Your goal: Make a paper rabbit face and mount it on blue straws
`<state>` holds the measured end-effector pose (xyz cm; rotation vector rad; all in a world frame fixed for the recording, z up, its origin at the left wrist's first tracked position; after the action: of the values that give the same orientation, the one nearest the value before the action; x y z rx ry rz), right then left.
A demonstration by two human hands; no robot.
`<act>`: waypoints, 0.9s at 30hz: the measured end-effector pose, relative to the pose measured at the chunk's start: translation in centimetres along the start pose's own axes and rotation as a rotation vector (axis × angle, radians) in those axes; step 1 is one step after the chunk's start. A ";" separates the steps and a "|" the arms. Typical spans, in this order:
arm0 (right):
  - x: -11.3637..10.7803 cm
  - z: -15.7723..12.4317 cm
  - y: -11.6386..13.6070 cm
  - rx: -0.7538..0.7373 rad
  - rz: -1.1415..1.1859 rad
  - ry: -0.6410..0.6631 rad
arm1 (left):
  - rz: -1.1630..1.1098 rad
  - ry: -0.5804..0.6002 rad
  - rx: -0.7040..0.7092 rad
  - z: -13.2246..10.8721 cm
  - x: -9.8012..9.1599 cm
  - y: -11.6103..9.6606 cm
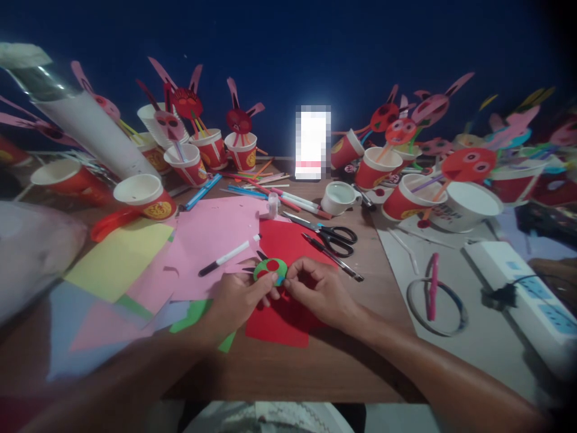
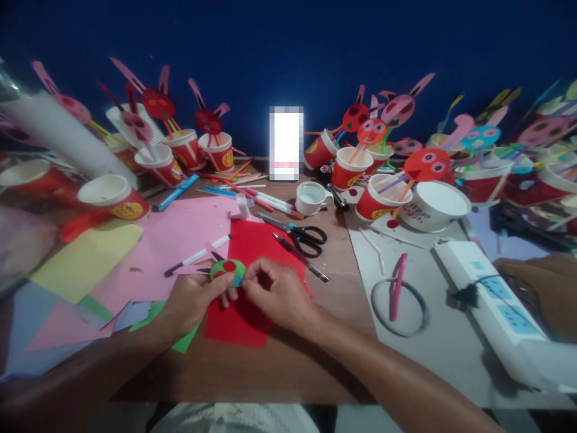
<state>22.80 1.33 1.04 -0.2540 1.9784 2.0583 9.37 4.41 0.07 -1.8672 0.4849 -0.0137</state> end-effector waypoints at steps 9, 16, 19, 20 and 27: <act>0.0 -0.3 0.3 0.031 -0.017 -0.022 | 0.202 -0.124 0.248 -0.6 -0.9 -1.6; 0.4 -0.6 -0.3 0.085 0.103 -0.032 | 0.276 -0.161 0.348 -0.8 -0.9 -2.5; 0.5 -0.6 -0.4 0.101 0.169 -0.026 | 0.312 -0.170 0.402 -0.9 -0.8 -3.1; 0.6 -0.6 -0.5 0.108 0.186 -0.022 | 0.323 -0.174 0.408 -1.0 -0.8 -3.2; 0.6 -0.5 -1.0 0.125 0.200 -0.025 | 0.208 -0.170 0.270 -0.5 -1.2 -1.7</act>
<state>22.50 0.92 -0.15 -0.0044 2.1851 2.0300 8.74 4.77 2.11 -1.5328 0.5288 0.2075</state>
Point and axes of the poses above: each hand's wrist, its own z-axis towards the middle knuckle, its own x-axis out of the palm, y = z × x, the point moved 9 cm from there along z, towards the middle knuckle, and after that the axes turned 5 degrees about -y, right-handed, at the moved point
